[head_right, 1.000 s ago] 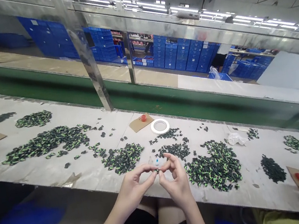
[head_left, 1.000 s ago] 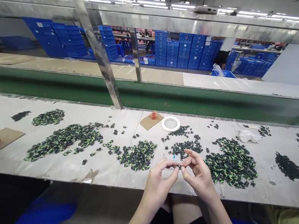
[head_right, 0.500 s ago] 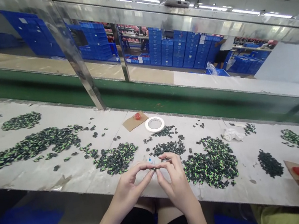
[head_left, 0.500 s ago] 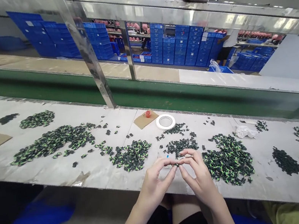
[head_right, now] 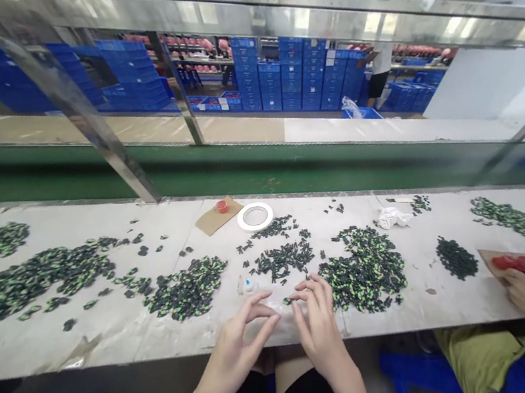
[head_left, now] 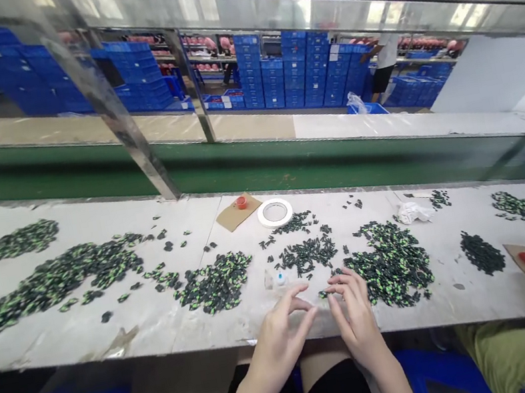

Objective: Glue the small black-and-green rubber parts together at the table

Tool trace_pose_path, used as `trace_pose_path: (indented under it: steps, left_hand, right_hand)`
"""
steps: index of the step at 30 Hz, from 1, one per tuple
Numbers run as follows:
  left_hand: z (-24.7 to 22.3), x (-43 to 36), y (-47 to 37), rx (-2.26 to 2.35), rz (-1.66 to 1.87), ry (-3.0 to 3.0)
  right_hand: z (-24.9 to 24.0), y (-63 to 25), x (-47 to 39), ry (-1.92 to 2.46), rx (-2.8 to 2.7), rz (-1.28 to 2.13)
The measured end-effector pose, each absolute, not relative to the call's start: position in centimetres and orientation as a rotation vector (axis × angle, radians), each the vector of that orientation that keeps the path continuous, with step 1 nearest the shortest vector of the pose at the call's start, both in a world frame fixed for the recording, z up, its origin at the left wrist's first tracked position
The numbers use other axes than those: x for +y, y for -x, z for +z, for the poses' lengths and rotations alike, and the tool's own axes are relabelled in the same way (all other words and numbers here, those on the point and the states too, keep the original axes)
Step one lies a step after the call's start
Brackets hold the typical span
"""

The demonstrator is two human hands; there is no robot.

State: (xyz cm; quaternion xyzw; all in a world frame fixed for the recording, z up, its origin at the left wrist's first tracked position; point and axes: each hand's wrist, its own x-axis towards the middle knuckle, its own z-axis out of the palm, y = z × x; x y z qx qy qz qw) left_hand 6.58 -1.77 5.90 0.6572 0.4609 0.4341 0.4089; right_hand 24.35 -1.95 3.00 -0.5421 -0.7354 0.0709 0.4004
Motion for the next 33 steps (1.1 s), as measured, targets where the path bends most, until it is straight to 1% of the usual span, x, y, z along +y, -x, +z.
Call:
trace_pose_path:
  steps: [4,7,10,15,20,24,27,30,33]
  left_hand:
    - [3.8,-3.1,-5.4,1.250,1.114,-1.737]
    - [2.2,-4.0,-4.5,1.324,1.208,-1.730]
    - [1.6,-4.5,-4.1,1.342,1.243,-1.721]
    - [2.0,-4.8,-3.9,1.294,1.269,-1.719]
    - [2.1,-4.9,-2.9,1.315,1.297,-1.709]
    - [1.8,-4.9,-1.9,1.373,1.301,-1.677]
    - [1.4,-4.8,-1.4,1.418,1.294,-1.648]
    - [1.1,-4.7,-1.2,1.446,1.238,-1.629]
    - [1.1,-4.5,-0.5,1.476,1.215,-1.633]
  right_hand:
    - [1.2,-27.6,-0.8,1.596,-1.862,-0.208]
    - [0.9,-28.3,0.2,1.697,-1.889,-0.337]
    - [0.7,-27.3,0.7,1.733,-1.916,-0.353]
    - [-0.3,-25.9,1.1,1.767,-1.962,-0.297]
    - [-0.8,-27.4,2.0,1.772,-1.943,-0.294]
    - [-0.5,-30.0,3.6,1.777,-1.957,-0.324]
    - [0.2,-31.5,4.9,1.863,-1.919,-0.375]
    - [0.8,-31.7,5.9,1.898,-1.902,-0.423]
    - [1.4,-31.2,6.6,1.822,-2.024,-0.436]
